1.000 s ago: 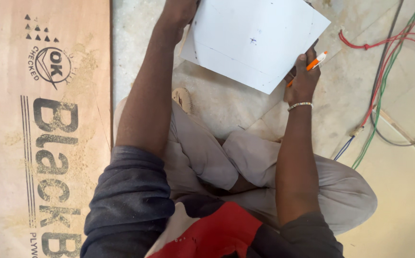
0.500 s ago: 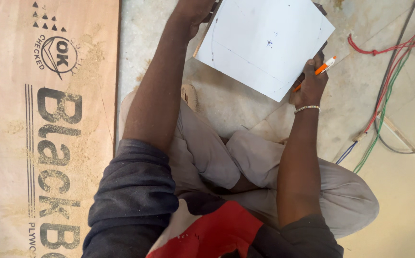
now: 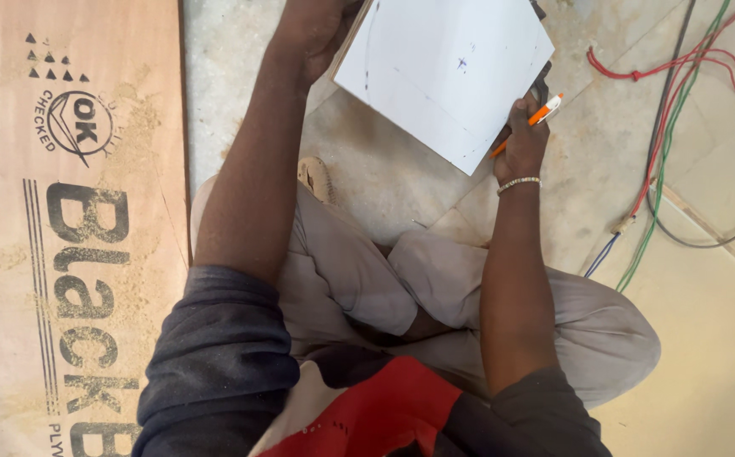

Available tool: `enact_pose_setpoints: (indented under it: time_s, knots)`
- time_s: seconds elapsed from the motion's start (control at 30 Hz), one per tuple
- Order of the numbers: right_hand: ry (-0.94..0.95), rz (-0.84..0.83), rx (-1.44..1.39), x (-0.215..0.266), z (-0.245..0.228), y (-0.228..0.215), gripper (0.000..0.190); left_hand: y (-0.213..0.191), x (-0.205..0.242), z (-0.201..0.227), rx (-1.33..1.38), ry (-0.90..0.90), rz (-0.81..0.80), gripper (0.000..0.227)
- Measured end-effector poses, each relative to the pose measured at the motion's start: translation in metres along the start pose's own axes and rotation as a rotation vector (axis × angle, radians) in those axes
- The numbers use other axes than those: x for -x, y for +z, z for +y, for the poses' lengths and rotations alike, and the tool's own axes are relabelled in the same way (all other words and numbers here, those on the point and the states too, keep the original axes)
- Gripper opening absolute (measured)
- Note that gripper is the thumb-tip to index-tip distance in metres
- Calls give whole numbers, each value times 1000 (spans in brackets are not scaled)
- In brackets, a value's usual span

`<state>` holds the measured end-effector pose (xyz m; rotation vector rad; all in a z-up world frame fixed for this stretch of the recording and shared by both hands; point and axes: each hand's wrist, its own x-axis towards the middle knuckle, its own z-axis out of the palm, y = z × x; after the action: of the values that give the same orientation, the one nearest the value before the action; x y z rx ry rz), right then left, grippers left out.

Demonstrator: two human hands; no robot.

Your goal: The person marks lines and points on wood panels using a marker and a measuring tape, and handles various wood pieces by hand.

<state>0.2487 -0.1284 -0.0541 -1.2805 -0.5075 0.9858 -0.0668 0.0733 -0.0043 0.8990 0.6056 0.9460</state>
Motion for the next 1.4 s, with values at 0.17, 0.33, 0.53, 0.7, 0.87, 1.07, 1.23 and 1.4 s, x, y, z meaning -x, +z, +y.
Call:
enact_pose_setpoints:
  time_s: [0.17, 0.33, 0.53, 0.7, 0.87, 1.07, 1.23, 1.4]
  knots:
    - [17, -45, -89, 1, -4, 6, 43, 10, 8, 12, 166, 45, -123, 21]
    - [28, -143, -184, -5, 8, -4, 38, 5, 1, -6, 182, 95, -121, 21]
    - [-3, -359, -411, -23, 55, -20, 18, 11, -3, -9, 657, 197, -129, 64]
    - [201, -176, -455, 12, 44, 37, 37, 20, 14, 11, 553, 240, -307, 75]
    - [330, -57, -538, 29, 30, 66, 41, 39, 21, 23, 308, 70, -182, 75]
    - [121, -224, -630, 42, 28, 70, 47, 53, 11, -14, 141, 87, -53, 67]
    - [8, -198, -642, 43, 7, 79, 55, 13, -9, -39, 645, 169, -102, 13]
    - [-152, -256, -562, 44, -26, 82, 70, 24, 19, -6, 617, 222, -88, 29]
